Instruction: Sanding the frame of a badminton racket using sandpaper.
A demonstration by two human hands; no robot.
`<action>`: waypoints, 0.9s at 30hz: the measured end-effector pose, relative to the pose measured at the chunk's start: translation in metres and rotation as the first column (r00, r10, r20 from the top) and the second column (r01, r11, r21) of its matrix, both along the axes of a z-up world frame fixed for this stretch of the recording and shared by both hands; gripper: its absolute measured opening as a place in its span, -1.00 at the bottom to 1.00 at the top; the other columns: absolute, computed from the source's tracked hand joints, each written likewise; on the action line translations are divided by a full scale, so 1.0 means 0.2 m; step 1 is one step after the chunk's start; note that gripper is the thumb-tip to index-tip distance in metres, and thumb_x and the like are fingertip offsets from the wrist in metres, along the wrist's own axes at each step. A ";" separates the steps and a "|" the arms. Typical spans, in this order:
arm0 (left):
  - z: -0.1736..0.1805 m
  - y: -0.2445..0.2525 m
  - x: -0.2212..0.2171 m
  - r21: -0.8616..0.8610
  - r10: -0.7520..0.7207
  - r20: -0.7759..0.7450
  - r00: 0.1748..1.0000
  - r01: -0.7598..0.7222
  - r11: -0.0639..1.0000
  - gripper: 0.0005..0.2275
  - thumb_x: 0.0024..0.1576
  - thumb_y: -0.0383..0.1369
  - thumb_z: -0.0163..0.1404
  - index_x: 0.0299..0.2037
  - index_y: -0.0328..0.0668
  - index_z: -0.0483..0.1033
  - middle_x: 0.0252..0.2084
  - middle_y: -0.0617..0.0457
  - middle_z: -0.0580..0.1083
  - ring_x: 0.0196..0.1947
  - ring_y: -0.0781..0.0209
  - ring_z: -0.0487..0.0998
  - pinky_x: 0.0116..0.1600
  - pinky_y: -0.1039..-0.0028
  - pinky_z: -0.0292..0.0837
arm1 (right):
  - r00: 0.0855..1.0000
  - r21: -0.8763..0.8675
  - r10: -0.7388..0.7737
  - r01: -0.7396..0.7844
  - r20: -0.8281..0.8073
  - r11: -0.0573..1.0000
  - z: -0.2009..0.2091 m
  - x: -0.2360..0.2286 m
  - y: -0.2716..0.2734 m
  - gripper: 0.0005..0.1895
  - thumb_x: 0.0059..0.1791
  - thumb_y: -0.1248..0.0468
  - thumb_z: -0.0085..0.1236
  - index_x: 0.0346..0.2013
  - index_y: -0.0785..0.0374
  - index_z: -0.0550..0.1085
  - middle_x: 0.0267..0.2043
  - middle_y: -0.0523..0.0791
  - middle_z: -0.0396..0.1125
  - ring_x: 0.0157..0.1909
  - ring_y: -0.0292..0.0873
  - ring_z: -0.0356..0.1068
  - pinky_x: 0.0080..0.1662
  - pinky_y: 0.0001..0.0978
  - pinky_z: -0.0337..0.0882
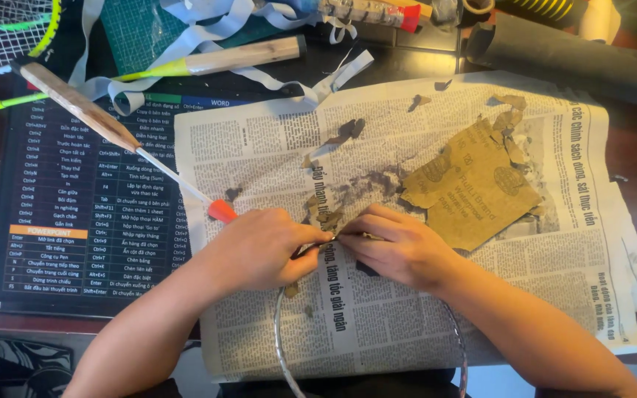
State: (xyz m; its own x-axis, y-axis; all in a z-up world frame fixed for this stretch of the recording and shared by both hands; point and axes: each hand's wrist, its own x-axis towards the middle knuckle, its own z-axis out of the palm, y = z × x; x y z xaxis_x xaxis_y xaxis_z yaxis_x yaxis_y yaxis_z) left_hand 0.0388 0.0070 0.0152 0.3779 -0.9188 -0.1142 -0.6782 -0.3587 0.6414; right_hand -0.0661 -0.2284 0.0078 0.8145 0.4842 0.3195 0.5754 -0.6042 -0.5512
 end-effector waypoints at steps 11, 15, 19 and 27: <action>0.04 -0.03 0.01 0.047 0.031 -0.084 0.996 -0.027 0.999 -0.77 0.05 -0.24 0.06 -0.19 -0.10 0.69 -0.54 -0.12 0.56 -0.48 -0.13 0.57 -0.29 0.11 0.46 | 1.000 0.003 0.026 -0.026 -0.007 1.000 -0.02 -0.01 -0.01 -0.63 -0.22 0.41 0.26 -0.13 0.44 0.57 -0.14 -0.03 0.39 -0.10 -0.05 0.40 -0.10 -0.31 0.47; 0.07 -0.04 0.01 0.091 0.041 -0.097 0.994 -0.032 0.995 -0.77 0.04 -0.25 0.04 -0.18 -0.08 0.69 -0.54 -0.14 0.56 -0.49 -0.14 0.58 -0.29 0.11 0.47 | 0.998 0.013 0.025 -0.025 -0.056 1.000 0.01 -0.01 -0.02 -0.66 -0.22 0.39 0.26 -0.15 0.42 0.57 -0.15 -0.06 0.40 -0.10 -0.05 0.40 -0.09 -0.30 0.47; 0.05 -0.03 0.01 0.069 0.029 -0.084 0.996 -0.023 0.997 -0.76 0.04 -0.25 0.05 -0.19 -0.12 0.69 -0.55 -0.14 0.56 -0.49 -0.13 0.58 -0.30 0.10 0.46 | 1.000 0.026 0.007 -0.007 -0.008 1.000 -0.02 -0.02 -0.04 -0.72 -0.19 0.40 0.24 -0.19 0.37 0.55 -0.11 -0.08 0.41 -0.05 -0.07 0.41 -0.04 -0.32 0.47; 0.06 -0.03 0.01 0.071 0.044 -0.078 0.996 -0.039 0.997 -0.75 0.03 -0.25 0.05 -0.17 -0.11 0.69 -0.55 -0.15 0.55 -0.51 -0.15 0.58 -0.30 0.11 0.48 | 0.997 -0.019 0.018 -0.019 -0.070 1.000 0.00 -0.01 -0.03 -0.67 -0.19 0.39 0.25 -0.13 0.42 0.57 -0.22 -0.08 0.36 -0.14 -0.09 0.39 -0.12 -0.31 0.45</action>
State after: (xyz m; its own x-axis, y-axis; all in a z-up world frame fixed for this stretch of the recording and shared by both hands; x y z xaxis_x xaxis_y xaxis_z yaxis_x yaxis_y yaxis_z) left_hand 0.0402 0.0005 0.0262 0.4029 -0.8913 -0.2081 -0.6095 -0.4310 0.6654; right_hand -0.0691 -0.2349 0.0069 0.8252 0.5052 0.2526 0.5474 -0.6050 -0.5782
